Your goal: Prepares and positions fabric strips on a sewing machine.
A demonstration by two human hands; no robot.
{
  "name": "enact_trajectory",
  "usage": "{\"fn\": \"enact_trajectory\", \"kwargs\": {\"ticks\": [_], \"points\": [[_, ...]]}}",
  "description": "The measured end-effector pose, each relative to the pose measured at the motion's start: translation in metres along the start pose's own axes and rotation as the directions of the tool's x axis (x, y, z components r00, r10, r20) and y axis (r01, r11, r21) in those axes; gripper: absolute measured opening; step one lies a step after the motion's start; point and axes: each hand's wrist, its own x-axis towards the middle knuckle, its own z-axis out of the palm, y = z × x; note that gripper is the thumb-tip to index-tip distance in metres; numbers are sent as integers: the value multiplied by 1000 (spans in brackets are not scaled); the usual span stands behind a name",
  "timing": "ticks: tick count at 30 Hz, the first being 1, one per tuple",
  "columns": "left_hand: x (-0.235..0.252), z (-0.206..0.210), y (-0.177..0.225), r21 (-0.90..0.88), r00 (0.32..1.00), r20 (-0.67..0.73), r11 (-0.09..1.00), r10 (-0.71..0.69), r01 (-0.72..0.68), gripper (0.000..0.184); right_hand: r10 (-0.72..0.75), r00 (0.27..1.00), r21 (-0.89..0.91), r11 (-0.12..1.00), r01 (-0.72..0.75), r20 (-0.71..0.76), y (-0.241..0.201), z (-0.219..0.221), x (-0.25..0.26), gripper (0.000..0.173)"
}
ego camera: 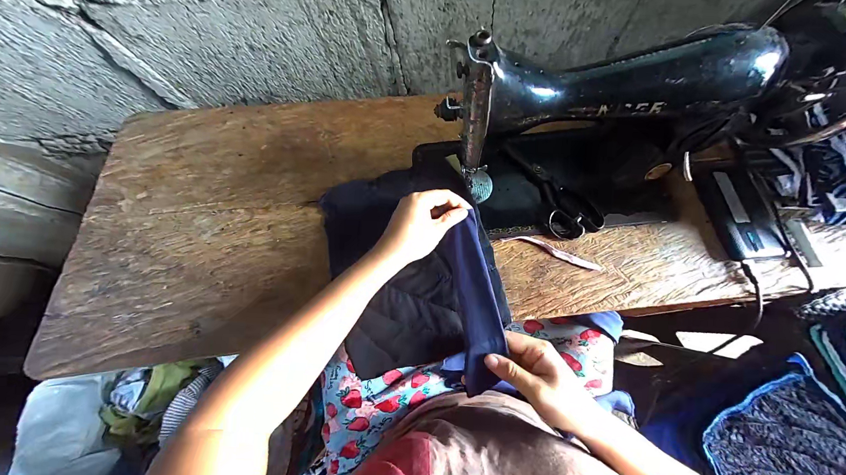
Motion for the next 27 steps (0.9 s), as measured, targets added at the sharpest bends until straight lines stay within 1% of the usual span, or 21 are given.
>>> {"fn": "enact_trajectory", "kwargs": {"ticks": [2, 4, 7, 9, 11, 15, 19, 21, 23, 25, 27], "points": [[1, 3, -4, -5, 996, -23, 997, 83, -83, 14, -38, 999, -47, 998, 38, 1, 5, -2, -5, 19], [3, 7, -10, 78, 989, -33, 986, 147, -145, 16, -48, 999, -51, 998, 48, -10, 8, -4, -7, 28], [2, 14, -17, 218, 990, -38, 968, 139, -128, 21, 29, 1000, -114, 993, -30, -13, 11, -9, -7, 34], [2, 13, -17, 225, 990, -58, 968, 127, -111, 22, 46, 999, -163, 986, -41, 27, 13, -12, -8, 28], [0, 12, -18, 206, 990, -79, 973, 121, -102, 21, 42, 995, -219, 976, -23, 85, 12, -16, -9, 24], [1, 10, -23, 219, 983, -76, 965, 164, -144, 12, 68, 983, -326, 945, -8, 170, 11, -20, -8, 27], [-1, 0, -29, 240, 983, -52, 958, 174, -157, 9, 90, 978, -341, 940, -21, 189, 5, -17, -6, 34], [-1, -6, -23, 224, 986, -55, 965, 155, -139, 10, 49, 983, -296, 955, 6, 177, 4, -16, -7, 41], [4, -10, -10, 182, 984, -66, 972, 166, -152, 11, -31, 985, -242, 968, 73, 170, 2, -17, -7, 44], [14, -11, 2, 116, 978, -65, 975, 199, -191, 10, -116, 980, -211, 966, 149, 163, -1, -18, -8, 43], [23, -9, 8, 97, 971, -53, 969, 231, -225, 10, -158, 978, -196, 963, 184, 139, -3, -20, -8, 42]]}}
